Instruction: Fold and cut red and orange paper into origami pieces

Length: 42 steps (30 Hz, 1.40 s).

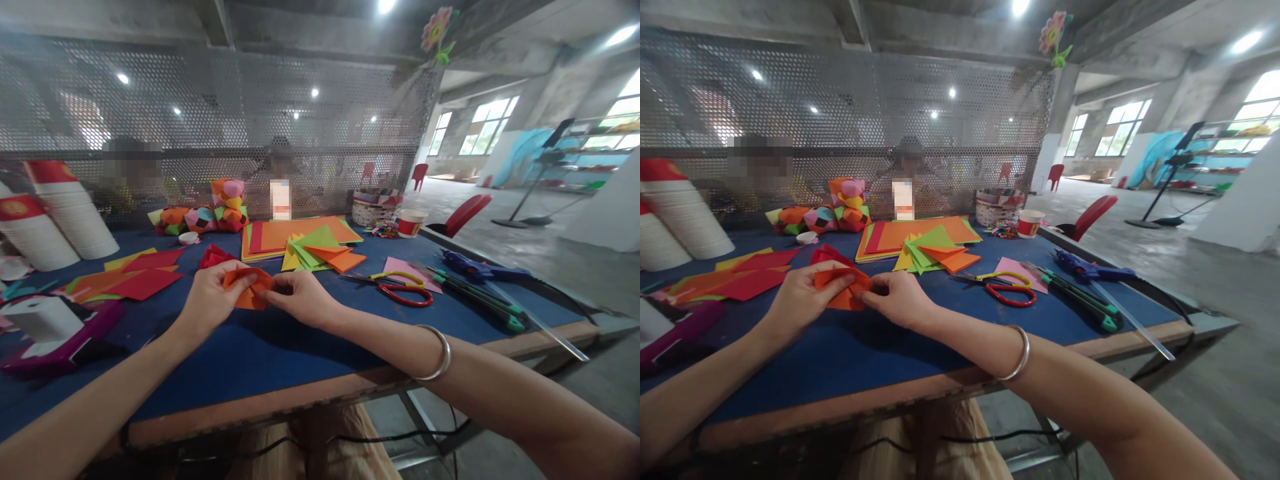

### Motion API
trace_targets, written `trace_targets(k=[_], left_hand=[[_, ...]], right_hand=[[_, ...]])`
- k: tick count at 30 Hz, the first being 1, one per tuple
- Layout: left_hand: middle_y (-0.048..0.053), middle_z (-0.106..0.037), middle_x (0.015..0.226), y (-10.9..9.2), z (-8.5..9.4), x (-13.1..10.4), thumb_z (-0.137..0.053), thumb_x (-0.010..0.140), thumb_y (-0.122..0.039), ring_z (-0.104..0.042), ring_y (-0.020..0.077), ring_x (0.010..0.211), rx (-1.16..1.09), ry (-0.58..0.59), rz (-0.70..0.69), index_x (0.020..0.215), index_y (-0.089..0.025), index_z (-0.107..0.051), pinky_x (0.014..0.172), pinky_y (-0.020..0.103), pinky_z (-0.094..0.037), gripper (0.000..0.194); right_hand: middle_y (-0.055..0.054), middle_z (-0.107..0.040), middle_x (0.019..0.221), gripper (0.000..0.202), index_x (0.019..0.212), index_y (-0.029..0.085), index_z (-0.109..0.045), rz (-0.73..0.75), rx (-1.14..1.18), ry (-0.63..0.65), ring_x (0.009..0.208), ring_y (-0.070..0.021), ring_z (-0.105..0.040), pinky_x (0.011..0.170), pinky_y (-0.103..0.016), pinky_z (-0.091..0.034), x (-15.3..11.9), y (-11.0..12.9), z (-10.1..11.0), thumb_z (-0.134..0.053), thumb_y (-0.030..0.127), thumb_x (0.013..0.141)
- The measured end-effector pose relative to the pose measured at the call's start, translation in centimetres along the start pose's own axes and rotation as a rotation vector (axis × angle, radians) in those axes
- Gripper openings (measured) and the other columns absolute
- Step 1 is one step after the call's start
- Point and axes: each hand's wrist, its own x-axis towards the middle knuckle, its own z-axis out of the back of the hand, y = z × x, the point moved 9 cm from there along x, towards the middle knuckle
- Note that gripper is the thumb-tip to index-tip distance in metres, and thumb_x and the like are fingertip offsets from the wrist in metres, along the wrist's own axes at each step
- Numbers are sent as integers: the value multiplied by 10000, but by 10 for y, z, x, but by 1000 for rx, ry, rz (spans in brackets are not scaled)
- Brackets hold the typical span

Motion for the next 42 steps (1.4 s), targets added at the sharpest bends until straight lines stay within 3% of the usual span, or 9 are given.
trace_targets(k=[9,18,22,27,34,42], left_hand=[[25,-754,712,7,0,0,-755,623,-484,-643,182,663,-116,-9,51,715,-215,-781,652,280,-508,285],[23,-770,738,-1,2,0,-722,683,-472,-658,188,692,-64,-24,-41,729,-228,-768,680,278,-515,252],[22,-773,734,-2,1,-1,-724,681,-471,-676,200,699,-50,-15,-41,730,-234,-751,687,285,-537,244],[19,-778,749,-7,0,-2,-707,719,-474,-703,217,727,-7,-16,-73,757,-247,-742,701,298,-565,234],[29,-796,788,-9,2,-2,-711,738,-499,-714,227,742,20,-39,-99,768,-248,-764,704,299,-561,258],[8,-766,709,-12,1,-5,-677,759,-476,-666,192,670,71,-45,-114,729,-243,-754,665,278,-515,247]], right_hand=[[44,-543,624,486,654,182,-605,-25,302,92,610,-108,-447,612,-275,-331,0,5,-6,-821,587,811],[35,-549,624,567,641,188,-586,-33,286,123,594,-112,-449,605,-284,-321,0,3,-9,-755,700,815],[27,-575,660,537,664,183,-598,-48,316,101,638,-115,-470,637,-276,-352,2,-4,-10,-806,665,778],[47,-506,617,553,614,191,-529,-62,240,55,609,-100,-404,594,-276,-288,3,-10,-6,-807,631,799],[87,-375,544,543,561,216,-419,-29,105,-28,561,-88,-318,556,-285,-227,1,0,4,-813,478,826],[96,-393,530,451,570,215,-421,-27,-10,-49,567,-91,-349,583,-275,-261,-2,7,4,-753,303,862]])
